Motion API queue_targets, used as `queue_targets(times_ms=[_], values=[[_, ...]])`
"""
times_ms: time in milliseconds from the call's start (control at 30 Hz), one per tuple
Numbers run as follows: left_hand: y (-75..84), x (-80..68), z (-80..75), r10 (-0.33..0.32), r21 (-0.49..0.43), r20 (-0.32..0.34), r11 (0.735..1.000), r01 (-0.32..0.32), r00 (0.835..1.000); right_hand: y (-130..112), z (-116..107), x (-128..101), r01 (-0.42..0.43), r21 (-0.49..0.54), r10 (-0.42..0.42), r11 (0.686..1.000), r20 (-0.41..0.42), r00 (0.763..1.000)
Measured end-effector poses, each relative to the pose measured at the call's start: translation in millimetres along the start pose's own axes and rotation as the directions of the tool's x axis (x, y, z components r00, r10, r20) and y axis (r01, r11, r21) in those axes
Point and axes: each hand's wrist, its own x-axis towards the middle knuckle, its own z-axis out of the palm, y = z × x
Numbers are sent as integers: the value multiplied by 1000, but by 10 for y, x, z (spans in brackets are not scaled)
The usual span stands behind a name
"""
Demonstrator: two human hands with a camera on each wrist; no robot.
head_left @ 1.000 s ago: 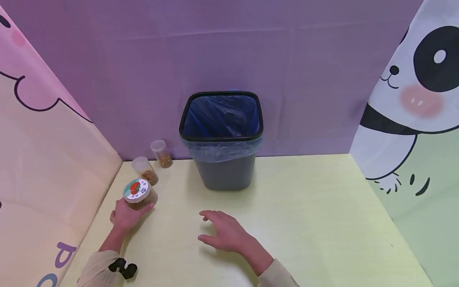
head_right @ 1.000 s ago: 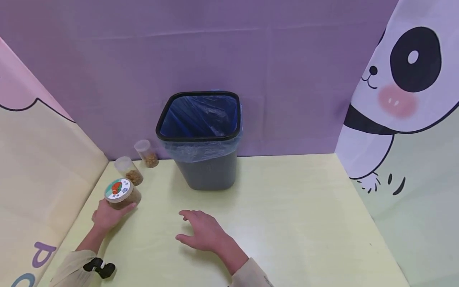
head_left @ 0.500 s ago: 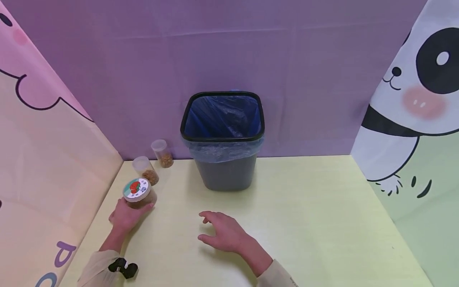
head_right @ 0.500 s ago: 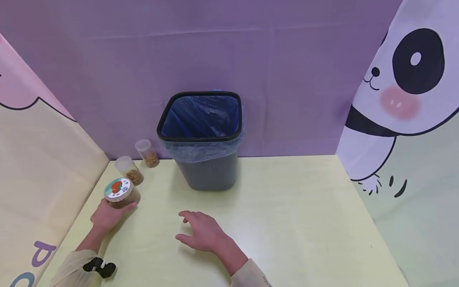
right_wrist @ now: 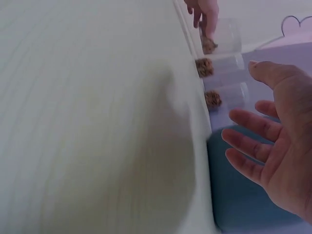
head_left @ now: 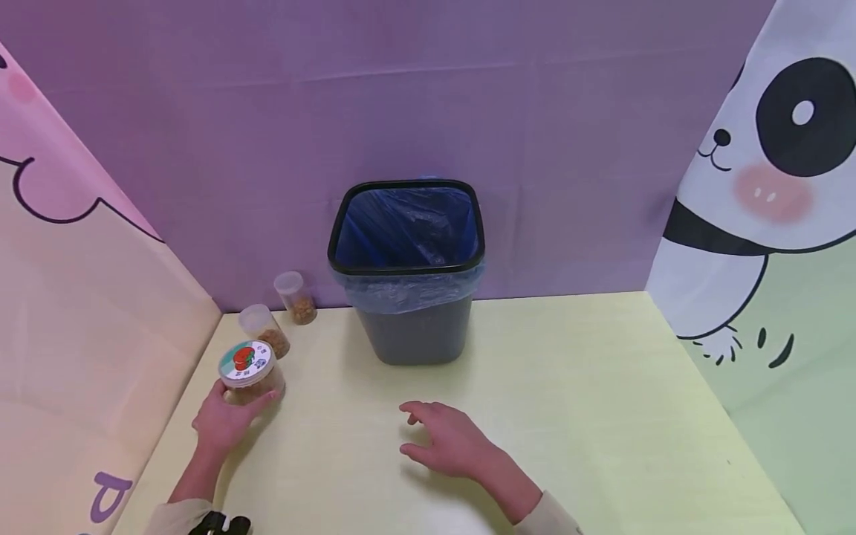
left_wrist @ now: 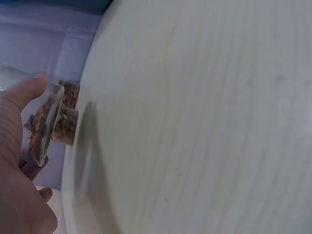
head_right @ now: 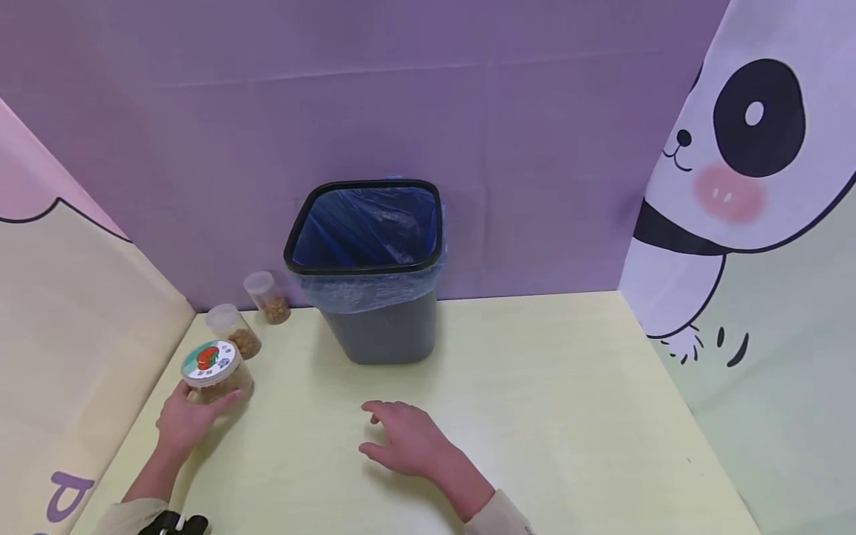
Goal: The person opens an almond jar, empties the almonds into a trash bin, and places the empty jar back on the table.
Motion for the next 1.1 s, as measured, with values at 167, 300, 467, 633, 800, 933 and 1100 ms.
queue_targets(times_ms=[167,300,467,633,800,933,1100], values=[[96,-105,30,28,-60,-43,998,-30,999,88,-148,-181,-22,4,22,1000,-32,999],[198,-241,73,33,-147,-98,988,-47,995,141,-255,-330,-47,7,47,999,-48,998],[385,-404,157,69,-226,-124,969,-96,990,208,-404,-501,-83,27,85,996,-93,992],[545,-554,213,129,-253,-112,955,-154,985,273,-515,-612,-97,30,100,995,-120,988],[622,-685,322,203,-269,-135,935,-233,970,304,-606,-665,-95,49,102,994,-158,982],[672,-794,476,257,-278,-127,918,-283,958,308,-670,-672,-98,74,109,992,-170,979],[767,-883,677,335,-293,-79,892,-343,939,289,-751,-681,-128,116,147,985,-170,974]])
